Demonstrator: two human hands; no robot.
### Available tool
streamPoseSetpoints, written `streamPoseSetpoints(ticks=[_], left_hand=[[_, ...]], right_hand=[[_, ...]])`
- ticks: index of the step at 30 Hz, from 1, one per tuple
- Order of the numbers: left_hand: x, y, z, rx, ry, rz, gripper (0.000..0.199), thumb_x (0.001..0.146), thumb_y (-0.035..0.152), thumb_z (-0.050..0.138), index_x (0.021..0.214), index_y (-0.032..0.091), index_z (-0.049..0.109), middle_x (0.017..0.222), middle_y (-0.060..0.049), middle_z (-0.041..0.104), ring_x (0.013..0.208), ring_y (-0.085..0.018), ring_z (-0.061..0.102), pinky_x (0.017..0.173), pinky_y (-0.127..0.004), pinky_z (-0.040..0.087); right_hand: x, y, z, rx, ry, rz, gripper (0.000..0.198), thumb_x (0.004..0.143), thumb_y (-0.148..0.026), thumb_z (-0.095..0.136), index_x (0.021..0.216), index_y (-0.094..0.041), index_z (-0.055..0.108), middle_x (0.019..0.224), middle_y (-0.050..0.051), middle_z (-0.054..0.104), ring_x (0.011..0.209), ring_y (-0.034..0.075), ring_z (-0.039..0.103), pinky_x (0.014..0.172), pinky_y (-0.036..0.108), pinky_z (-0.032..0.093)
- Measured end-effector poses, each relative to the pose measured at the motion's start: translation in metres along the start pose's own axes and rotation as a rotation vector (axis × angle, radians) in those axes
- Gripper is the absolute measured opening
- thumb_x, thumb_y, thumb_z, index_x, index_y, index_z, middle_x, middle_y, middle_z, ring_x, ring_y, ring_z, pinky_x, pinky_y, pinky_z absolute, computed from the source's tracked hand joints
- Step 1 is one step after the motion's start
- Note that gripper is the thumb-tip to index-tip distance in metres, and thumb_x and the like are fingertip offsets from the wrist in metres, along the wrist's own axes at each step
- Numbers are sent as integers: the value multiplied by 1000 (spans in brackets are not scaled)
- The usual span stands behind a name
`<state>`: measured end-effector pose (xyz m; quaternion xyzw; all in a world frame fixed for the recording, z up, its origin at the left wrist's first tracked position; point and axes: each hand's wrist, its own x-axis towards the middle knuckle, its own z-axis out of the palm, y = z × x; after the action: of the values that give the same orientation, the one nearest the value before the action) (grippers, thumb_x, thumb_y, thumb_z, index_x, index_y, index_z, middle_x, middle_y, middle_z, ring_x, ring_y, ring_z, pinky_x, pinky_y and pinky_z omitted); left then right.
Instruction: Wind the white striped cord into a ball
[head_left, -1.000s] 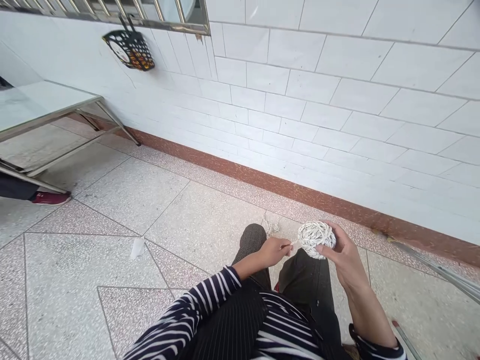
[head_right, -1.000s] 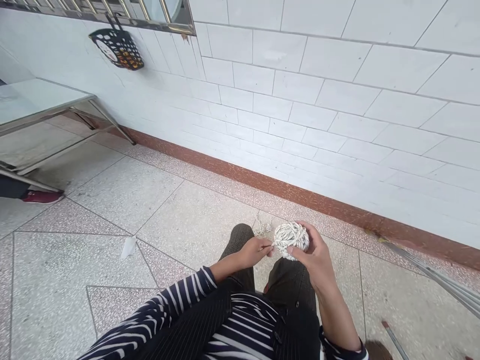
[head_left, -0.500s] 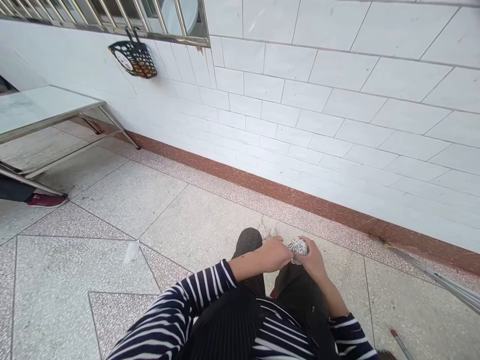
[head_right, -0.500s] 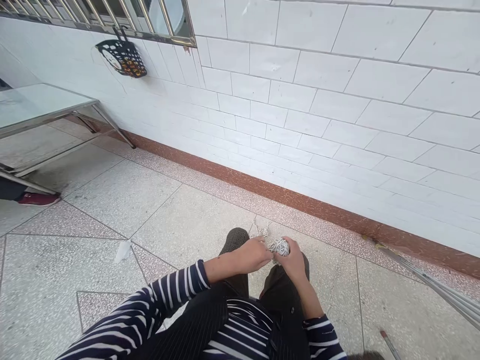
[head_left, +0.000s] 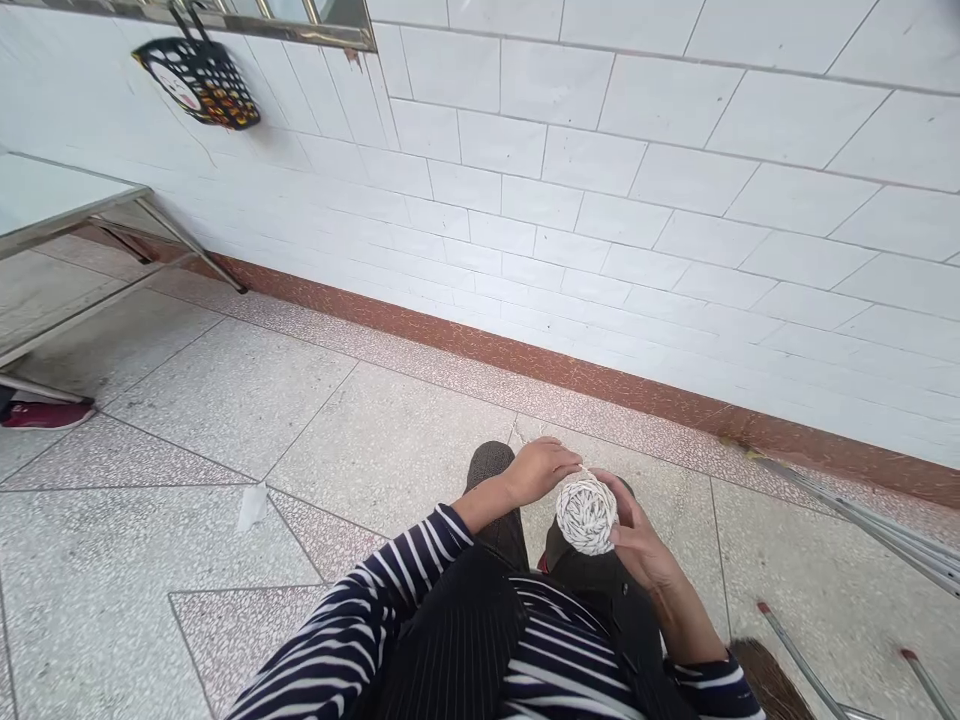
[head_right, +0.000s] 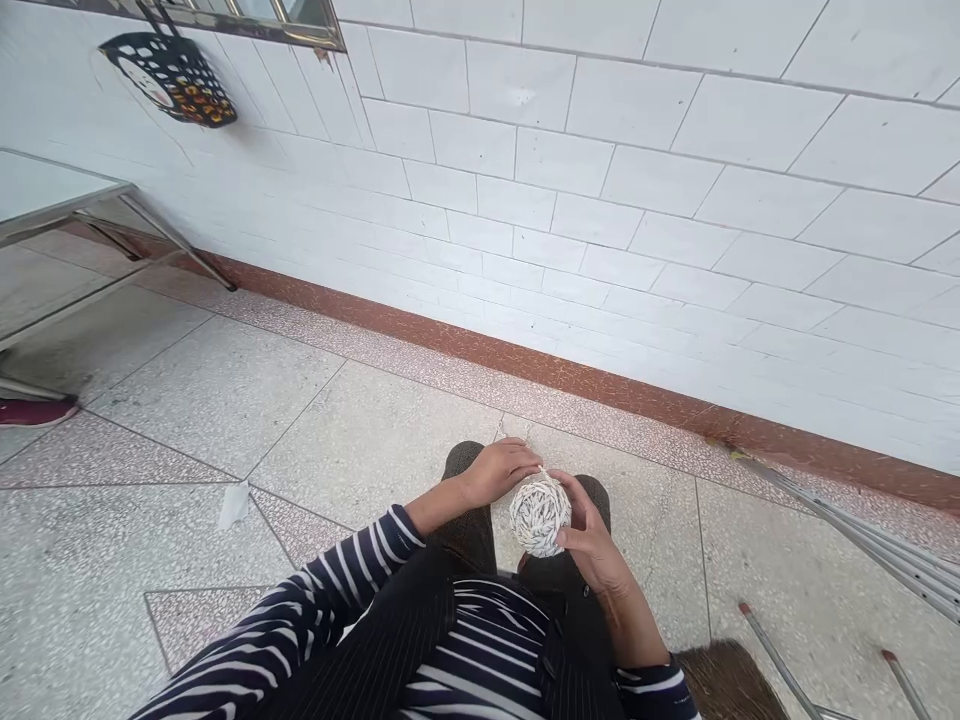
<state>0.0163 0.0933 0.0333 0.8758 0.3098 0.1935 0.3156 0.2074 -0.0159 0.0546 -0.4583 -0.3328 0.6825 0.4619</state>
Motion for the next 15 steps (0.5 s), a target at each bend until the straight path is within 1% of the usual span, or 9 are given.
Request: streamPoseSetpoints(ticks=[2, 5, 7, 9, 12, 15], left_hand=[[-2, -5, 4, -75, 13, -77, 29, 104, 35, 49, 108, 21, 74, 111, -7, 77, 108, -20, 67, 106, -33, 42], [-5, -15, 10, -156, 33, -191, 27, 102, 35, 55, 110, 20, 76, 116, -8, 76, 112, -23, 68, 103, -33, 46], [-6, -22, 13, -202, 58, -269, 27, 100, 35, 58, 109, 19, 77, 116, -9, 77, 111, -23, 70, 100, -32, 49], [-5, -30, 13, -235, 78, -320, 27, 99, 35, 60, 109, 18, 78, 116, -8, 77, 112, -23, 70, 100, -31, 50], [2, -41, 6, -249, 93, -360, 27, 99, 34, 58, 111, 19, 78, 121, -6, 76, 115, -23, 70, 104, -32, 50], [17, -53, -9, -196, 117, -391, 29, 99, 34, 59, 115, 19, 77, 124, -7, 74, 120, -23, 68, 107, -33, 49]], right_hand=[[-6, -6, 5, -7, 37, -14, 94, 50, -50, 90, 136, -29, 58, 135, 9, 63, 122, 33, 60, 101, 46, 49], [-13, -14, 5, 15, 22, -4, 98, 49, -52, 89, 139, -30, 58, 131, 9, 65, 120, 34, 62, 104, 49, 47], [-16, -22, 3, 52, 19, -21, 94, 47, -51, 90, 133, -28, 63, 130, 11, 67, 120, 36, 62, 107, 51, 45], [-19, -34, -1, 76, 59, -73, 89, 45, -51, 90, 127, -27, 67, 131, 12, 66, 121, 38, 61, 108, 54, 43], [-28, -54, -5, 59, 139, -162, 89, 47, -57, 86, 129, -27, 65, 133, 14, 65, 122, 41, 61, 107, 61, 44], [-46, -74, -4, -91, 257, -259, 90, 60, -66, 75, 138, -26, 60, 133, 16, 65, 127, 42, 59, 108, 64, 43]])
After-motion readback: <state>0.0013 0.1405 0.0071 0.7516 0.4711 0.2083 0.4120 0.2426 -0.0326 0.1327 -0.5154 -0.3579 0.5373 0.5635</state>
